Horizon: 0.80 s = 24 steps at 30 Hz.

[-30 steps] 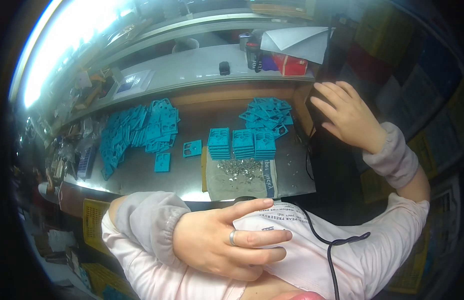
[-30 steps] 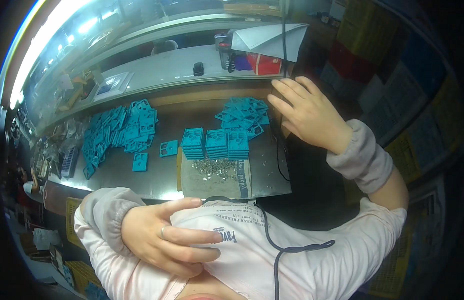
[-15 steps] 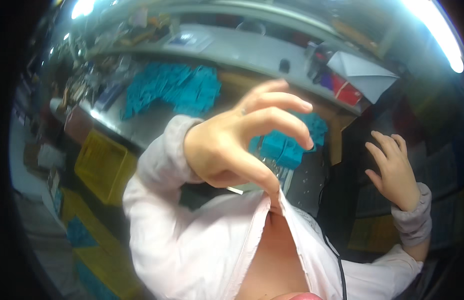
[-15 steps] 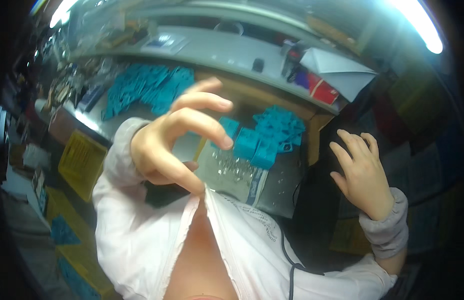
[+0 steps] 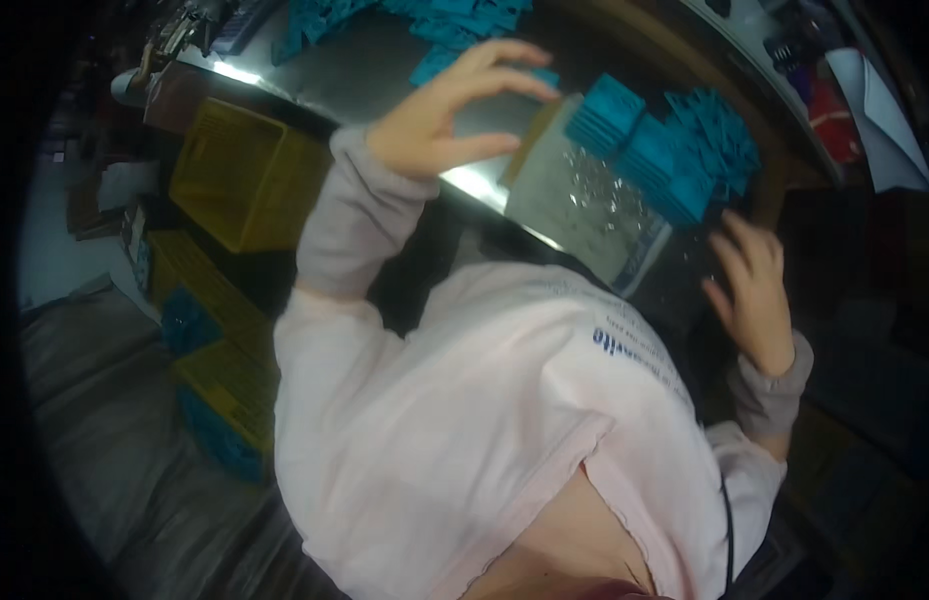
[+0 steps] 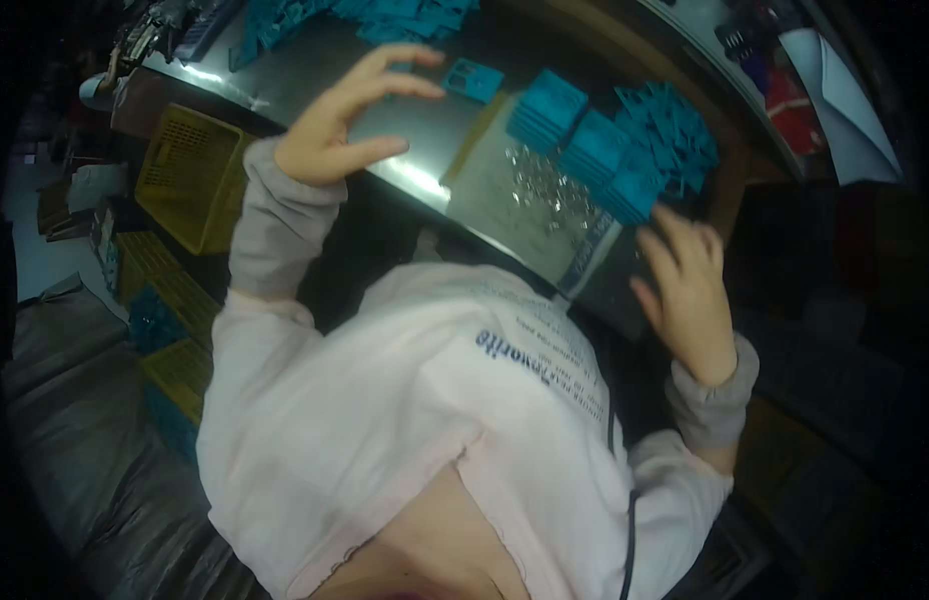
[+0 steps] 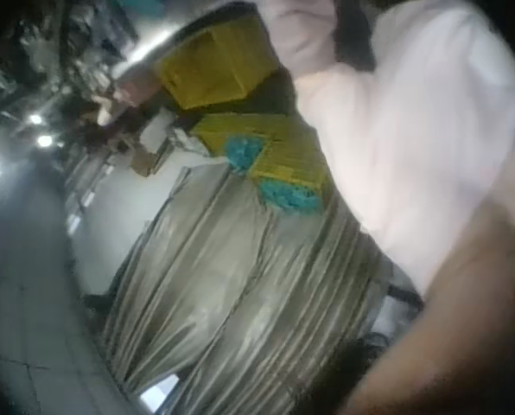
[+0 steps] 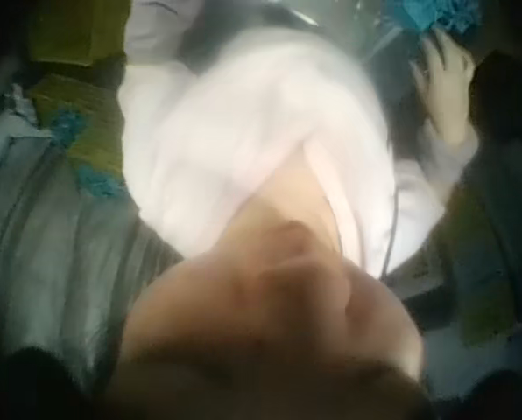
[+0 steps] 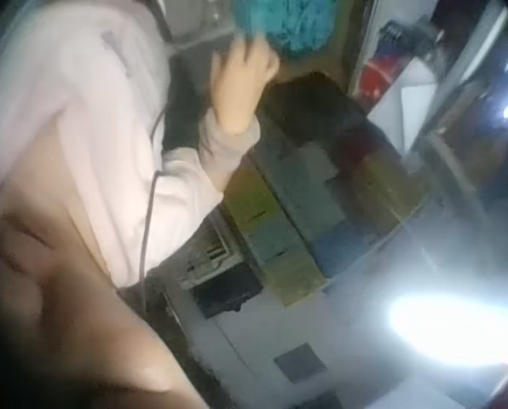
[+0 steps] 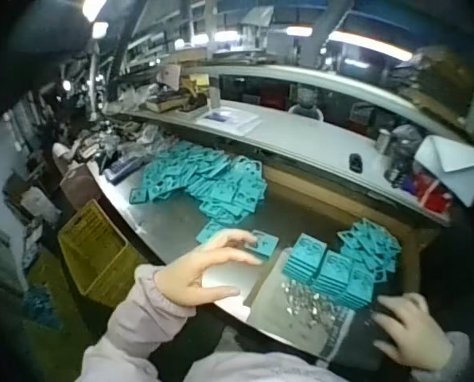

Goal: The person assembles plastic components by picking up small metal parts, inserting them into plastic frames by hand, and stacking the assembled frames on the workbench.

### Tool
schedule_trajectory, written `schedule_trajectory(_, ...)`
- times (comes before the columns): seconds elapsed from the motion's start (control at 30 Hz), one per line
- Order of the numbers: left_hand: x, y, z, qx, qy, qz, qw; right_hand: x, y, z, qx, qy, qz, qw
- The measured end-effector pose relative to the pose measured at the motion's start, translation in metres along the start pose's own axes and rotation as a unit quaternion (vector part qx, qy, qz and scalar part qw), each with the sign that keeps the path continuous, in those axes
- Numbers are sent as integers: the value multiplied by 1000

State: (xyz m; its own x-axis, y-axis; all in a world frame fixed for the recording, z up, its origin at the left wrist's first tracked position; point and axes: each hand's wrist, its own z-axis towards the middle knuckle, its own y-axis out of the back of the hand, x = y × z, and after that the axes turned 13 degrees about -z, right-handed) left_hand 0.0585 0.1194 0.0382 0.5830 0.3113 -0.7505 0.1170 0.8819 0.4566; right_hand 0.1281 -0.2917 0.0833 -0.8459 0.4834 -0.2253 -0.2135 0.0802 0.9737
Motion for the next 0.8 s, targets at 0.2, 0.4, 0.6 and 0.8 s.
schedule_trajectory(0.2, 212, -9, -71, -108, 271, 19, 956, 14, -20, 43, 63, -21, 56, 996)
schedule_trajectory(0.4, 379, -40, -57, -3, 400, 210, 892, 52, -41, 74, 79, -68, 90, 990)
schedule_trajectory(0.6, 373, -61, 4, 95, 386, 247, 883, 71, -21, 65, 105, -109, 55, 987)
schedule_trajectory(0.8, 435, -83, -33, 33, 460, 184, 868, 99, -30, 31, 149, -229, 64, 960)
